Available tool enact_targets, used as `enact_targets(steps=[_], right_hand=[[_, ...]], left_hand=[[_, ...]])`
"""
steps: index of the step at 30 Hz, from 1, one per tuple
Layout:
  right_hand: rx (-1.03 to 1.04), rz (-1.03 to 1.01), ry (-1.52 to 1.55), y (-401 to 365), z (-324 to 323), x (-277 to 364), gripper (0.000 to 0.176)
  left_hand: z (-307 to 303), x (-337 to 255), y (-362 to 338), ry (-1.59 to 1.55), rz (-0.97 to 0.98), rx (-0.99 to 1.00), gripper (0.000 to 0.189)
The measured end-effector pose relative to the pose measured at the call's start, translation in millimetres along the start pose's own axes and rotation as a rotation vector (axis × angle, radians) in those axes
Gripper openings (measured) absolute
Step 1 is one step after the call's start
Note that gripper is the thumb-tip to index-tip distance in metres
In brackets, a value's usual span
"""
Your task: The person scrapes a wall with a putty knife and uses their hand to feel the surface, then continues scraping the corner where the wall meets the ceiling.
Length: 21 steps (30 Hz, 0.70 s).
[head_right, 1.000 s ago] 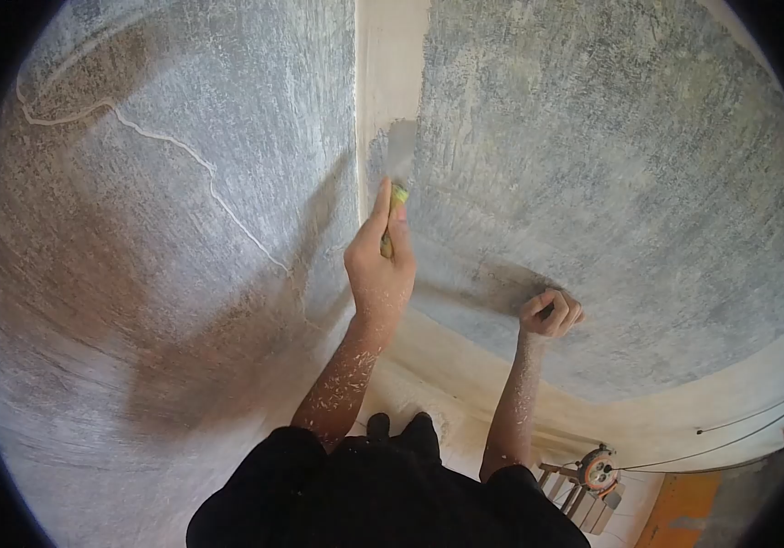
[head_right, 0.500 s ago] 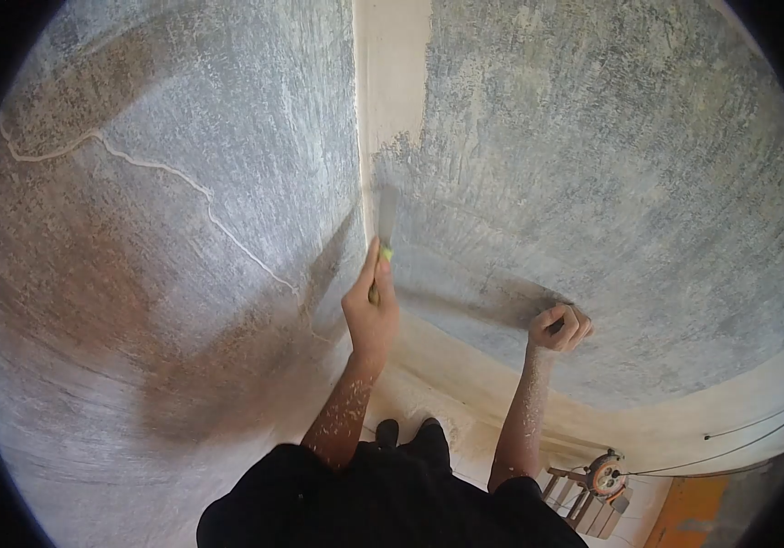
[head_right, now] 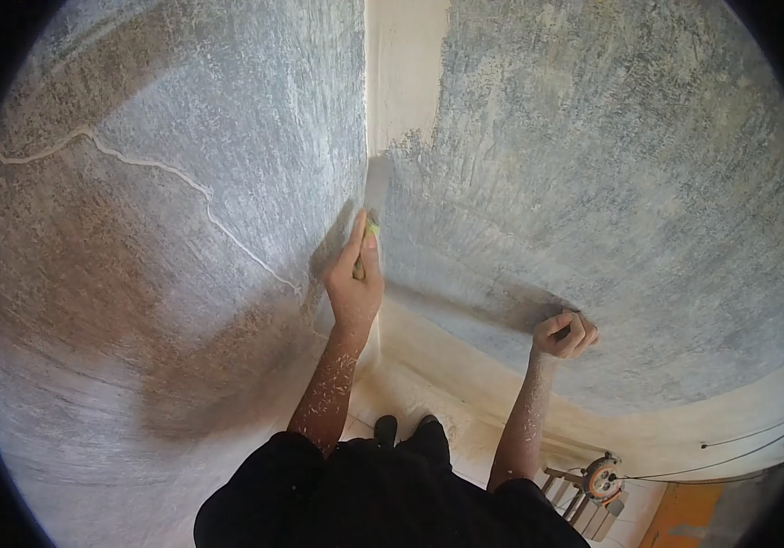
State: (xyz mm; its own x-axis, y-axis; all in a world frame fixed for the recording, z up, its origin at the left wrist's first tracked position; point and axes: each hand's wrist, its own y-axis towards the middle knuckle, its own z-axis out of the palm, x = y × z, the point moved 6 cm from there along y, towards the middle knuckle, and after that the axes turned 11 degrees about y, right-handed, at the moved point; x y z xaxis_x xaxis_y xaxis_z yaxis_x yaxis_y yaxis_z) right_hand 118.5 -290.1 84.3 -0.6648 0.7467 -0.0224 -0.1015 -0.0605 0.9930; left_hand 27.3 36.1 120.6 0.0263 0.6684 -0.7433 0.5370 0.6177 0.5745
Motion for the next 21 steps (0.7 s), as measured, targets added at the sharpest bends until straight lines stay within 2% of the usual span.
enact_targets(steps=[2, 4, 7, 11, 12, 16, 18, 21], right_hand=[[0.014, 0.000, 0.015, -2, -1, 0, 0.011], [-0.002, -0.003, 0.013, 0, 3, -2, 0.010], [0.006, -0.001, -0.001, -3, -4, -2, 0.010], [-0.001, 0.026, -0.016, 2, 1, 3, 0.010], [-0.004, 0.020, -0.005, 3, 2, 2, 0.010], [-0.026, 0.028, -0.035, 4, 1, 5, 0.010], [-0.019, 0.040, -0.050, 8, 4, 6, 0.011], [-0.054, 0.060, -0.031, 5, 0, 3, 0.013]], left_hand=[[11, 19, -22, 0.011, 0.125, -0.068, 0.037], [9, 9, -15, -0.034, 0.249, -0.184, 0.038], [-4, -8, 15, 0.058, 0.214, -0.076, 0.036], [3, 19, -12, 0.086, 0.159, -0.013, 0.034], [7, 21, -16, 0.045, 0.172, -0.047, 0.033], [-10, -9, 16, 0.066, 0.125, 0.024, 0.035], [-12, -6, 16, 0.047, 0.110, 0.034, 0.035], [-5, 11, -2, 0.017, 0.203, -0.083, 0.035]])
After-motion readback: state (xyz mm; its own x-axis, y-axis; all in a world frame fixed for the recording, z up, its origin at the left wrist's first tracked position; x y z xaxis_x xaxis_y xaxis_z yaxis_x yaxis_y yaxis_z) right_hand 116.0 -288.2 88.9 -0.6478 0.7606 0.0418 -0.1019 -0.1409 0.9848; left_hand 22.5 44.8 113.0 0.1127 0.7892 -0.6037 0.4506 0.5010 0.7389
